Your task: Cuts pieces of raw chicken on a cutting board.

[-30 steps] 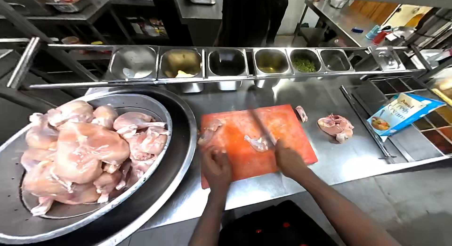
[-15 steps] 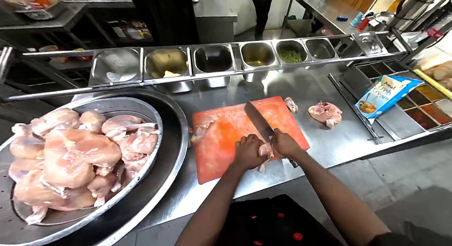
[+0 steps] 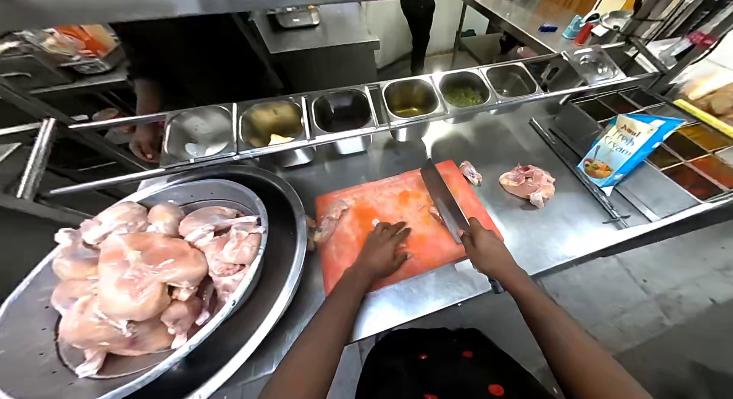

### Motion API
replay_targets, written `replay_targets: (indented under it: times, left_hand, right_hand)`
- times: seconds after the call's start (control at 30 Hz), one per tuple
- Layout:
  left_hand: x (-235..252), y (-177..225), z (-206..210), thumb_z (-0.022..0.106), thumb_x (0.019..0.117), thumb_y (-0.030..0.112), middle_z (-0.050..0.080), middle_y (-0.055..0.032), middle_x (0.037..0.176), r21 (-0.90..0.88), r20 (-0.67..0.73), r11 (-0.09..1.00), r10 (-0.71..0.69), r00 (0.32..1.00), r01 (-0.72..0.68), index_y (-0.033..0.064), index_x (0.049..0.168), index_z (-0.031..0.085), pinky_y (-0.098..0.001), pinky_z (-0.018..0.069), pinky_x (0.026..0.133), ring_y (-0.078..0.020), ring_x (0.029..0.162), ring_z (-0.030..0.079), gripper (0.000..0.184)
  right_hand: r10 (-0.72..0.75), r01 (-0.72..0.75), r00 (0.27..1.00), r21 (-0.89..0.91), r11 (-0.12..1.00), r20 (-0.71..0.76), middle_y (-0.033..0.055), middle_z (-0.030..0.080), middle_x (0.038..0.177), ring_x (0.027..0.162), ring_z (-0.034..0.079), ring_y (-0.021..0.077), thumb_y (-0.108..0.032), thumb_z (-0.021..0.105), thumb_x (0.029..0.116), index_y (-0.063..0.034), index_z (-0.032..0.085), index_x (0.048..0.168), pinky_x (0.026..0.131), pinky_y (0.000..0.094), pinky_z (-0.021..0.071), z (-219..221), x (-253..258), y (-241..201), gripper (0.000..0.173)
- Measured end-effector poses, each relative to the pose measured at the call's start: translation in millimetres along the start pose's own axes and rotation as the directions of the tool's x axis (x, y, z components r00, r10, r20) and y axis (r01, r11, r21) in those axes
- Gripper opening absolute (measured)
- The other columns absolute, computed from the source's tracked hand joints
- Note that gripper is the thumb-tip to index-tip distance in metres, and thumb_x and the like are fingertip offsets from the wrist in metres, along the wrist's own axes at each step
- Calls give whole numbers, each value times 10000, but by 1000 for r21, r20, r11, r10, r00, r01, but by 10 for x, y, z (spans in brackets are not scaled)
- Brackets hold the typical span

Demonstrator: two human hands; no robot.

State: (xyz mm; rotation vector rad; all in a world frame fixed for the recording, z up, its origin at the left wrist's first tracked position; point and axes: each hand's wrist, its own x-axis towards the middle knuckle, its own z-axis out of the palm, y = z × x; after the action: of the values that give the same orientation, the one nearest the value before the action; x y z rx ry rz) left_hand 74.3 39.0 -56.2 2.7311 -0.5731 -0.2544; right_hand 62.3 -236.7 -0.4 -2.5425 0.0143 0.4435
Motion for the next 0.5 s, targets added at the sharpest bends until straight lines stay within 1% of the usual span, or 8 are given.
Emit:
replay_targets:
  times: [0.03, 0.1, 0.13, 0.2, 0.3, 0.37, 0.4, 0.5]
  left_hand:
    - [-63, -74, -4, 654, 973, 427, 478, -46, 1577, -54, -41, 999, -1, 999, -1, 174, 1522, 507, -535, 368, 1177, -300, 1456, 421, 622]
    - [-140, -209, -22, 718, 912, 461, 565, -45, 1490, -100, -156, 994, -62, 986, 47, 179, 1458, 567, -550, 410, 1140, -278, 1400, 495, 632]
    - [-142, -258, -20, 736, 887, 496, 609, -34, 1429, -103, -178, 993, -78, 981, 60, 196, 1401, 614, -552, 422, 1127, -261, 1380, 514, 608]
    - [-108, -274, 0, 767, 873, 510, 655, -44, 1348, -107, -173, 993, -66, 983, 48, 176, 1336, 654, -536, 453, 1106, -255, 1325, 563, 582]
    - [-57, -218, 70, 855, 757, 574, 717, -64, 1139, -47, -299, 996, -84, 951, 74, 141, 1188, 698, -508, 545, 945, -276, 1070, 671, 630]
    - [-64, -234, 88, 881, 727, 555, 714, -73, 1111, -59, -355, 998, -57, 933, 39, 126, 1127, 696, -513, 555, 886, -276, 1014, 683, 614]
    - [-81, -273, 105, 883, 737, 526, 704, -78, 1132, -95, -379, 995, -31, 925, -6, 120, 1096, 699, -522, 560, 870, -271, 1028, 683, 572]
    - [-131, -374, 226, 861, 808, 409, 714, -71, 1154, -177, -456, 976, 30, 889, -124, 120, 1032, 744, -524, 561, 907, -258, 1074, 680, 384]
  right_hand:
    - [-17, 17, 1000, -23, 1000, 17, 154, 659, 797, 701, 693, 326, -334, 455, 1096, -79, 529, 1273, 652, 532, 574, 3, -51, -34, 319]
    - [-63, 67, 997, -79, 995, 48, 132, 652, 785, 718, 691, 318, -309, 477, 1087, -86, 538, 1242, 651, 516, 570, 44, -153, -129, 278]
    - [-81, 88, 994, -108, 990, 70, 124, 654, 791, 739, 693, 318, -307, 483, 1084, -95, 544, 1229, 667, 518, 568, 70, -191, -191, 264]
    - [-100, 118, 988, -165, 979, 116, 119, 664, 815, 782, 701, 327, -307, 485, 1076, -110, 544, 1236, 699, 527, 568, 139, -232, -326, 260]
    - [-82, 120, 982, -232, 965, 168, 111, 671, 832, 811, 708, 330, -315, 474, 1073, -130, 526, 1246, 707, 518, 569, 231, -278, -516, 259]
    - [-73, 123, 979, -263, 957, 191, 113, 671, 838, 826, 709, 330, -308, 469, 1072, -130, 520, 1250, 721, 513, 568, 233, -311, -604, 257]
    - [-64, 122, 976, -282, 952, 208, 112, 668, 838, 832, 708, 328, -303, 467, 1072, -131, 516, 1247, 727, 509, 567, 220, -328, -648, 250]
    - [-57, 142, 965, -327, 934, 256, 114, 667, 850, 843, 709, 328, -294, 464, 1073, -128, 506, 1270, 736, 499, 569, 216, -380, -752, 261]
